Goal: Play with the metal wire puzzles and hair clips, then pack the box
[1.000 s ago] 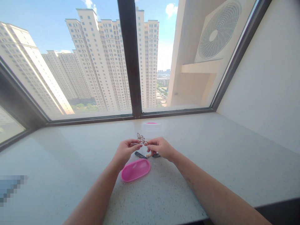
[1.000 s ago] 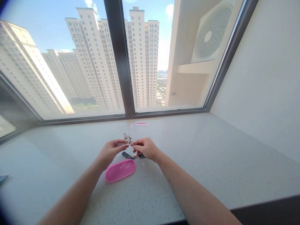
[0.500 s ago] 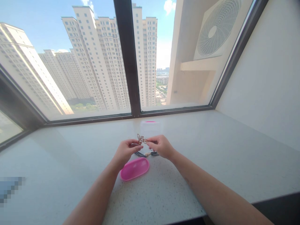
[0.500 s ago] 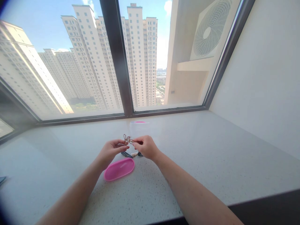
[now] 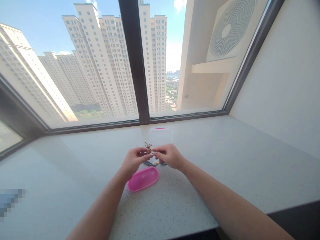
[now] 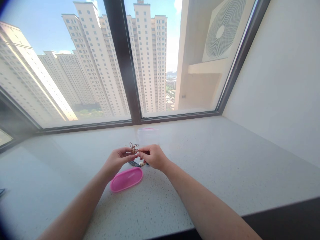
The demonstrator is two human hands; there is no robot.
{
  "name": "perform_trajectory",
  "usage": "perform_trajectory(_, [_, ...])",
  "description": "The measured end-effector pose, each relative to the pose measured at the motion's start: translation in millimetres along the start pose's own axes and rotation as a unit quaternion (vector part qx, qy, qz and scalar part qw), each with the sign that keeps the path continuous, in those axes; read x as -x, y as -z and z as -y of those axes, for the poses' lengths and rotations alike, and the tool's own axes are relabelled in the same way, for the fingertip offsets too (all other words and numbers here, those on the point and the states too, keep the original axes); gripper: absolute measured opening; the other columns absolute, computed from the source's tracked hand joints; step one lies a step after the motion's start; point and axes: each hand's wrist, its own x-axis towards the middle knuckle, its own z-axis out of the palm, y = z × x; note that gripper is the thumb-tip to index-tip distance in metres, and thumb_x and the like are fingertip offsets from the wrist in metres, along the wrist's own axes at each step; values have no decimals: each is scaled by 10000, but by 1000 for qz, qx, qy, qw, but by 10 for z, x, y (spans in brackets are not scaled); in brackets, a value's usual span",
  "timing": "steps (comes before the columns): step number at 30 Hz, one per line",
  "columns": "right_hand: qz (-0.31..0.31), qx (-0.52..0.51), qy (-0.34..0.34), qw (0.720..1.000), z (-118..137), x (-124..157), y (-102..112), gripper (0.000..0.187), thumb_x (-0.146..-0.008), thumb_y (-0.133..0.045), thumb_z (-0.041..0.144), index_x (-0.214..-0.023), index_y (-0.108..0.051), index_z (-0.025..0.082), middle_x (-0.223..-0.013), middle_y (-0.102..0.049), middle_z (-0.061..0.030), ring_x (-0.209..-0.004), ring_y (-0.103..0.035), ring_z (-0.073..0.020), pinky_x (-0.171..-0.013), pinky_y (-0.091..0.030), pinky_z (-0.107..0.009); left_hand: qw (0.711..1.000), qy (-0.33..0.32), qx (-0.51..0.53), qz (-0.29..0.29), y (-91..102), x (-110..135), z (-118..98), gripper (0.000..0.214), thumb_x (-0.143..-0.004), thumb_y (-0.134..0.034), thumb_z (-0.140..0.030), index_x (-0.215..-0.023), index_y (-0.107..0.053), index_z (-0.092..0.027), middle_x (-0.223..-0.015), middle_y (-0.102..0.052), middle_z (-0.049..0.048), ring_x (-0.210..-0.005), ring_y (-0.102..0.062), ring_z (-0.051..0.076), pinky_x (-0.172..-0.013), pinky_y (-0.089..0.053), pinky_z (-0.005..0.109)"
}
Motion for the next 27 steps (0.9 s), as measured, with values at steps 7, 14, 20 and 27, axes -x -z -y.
perform_trajectory(7, [-88, -49, -22, 995, -12, -34, 47, 300, -761, -599, 404, -821, -711, 132, -598, -615, -29, -498, -512, -111, -484, -402, -234, 999, 18, 10, -31, 31, -9, 20, 277, -609, -762, -299, -807, -676, -126, -827, -705, 84, -846, -652, 231, -805, -490, 359])
perform_trajectory(14, [-120, -303, -108, 939, -84, -89, 164, 293, -627, -755, 354, -826, -715, 142, -809, -634, -58, -549, -393, -69, -467, -286, -227, 993, 15, 83, -79, 103, -44, 48, 299, -601, -770, -304, -816, -655, -131, -837, -701, 75, -883, -649, 217, -857, -476, 357])
perform_trajectory(20, [-29, -356, -121, 926, -56, -41, 145, 284, -677, -736, 353, -834, -679, 124, -574, -417, 41, -478, -292, -42, -443, -228, -202, 994, 36, 76, -70, 78, -28, 8, 325, -647, -738, -329, -875, -622, -128, -818, -690, 78, -806, -660, 203, -773, -487, 333])
perform_trajectory(27, [-19, -297, -106, 949, -47, -37, 160, 259, -719, -689, 365, -803, -615, 131, -705, -585, -9, -468, -390, -38, -434, -269, -189, 995, 25, 59, -77, 80, -36, -7, 336, -670, -704, -365, -907, -609, -146, -783, -678, 51, -672, -635, 150, -637, -457, 258])
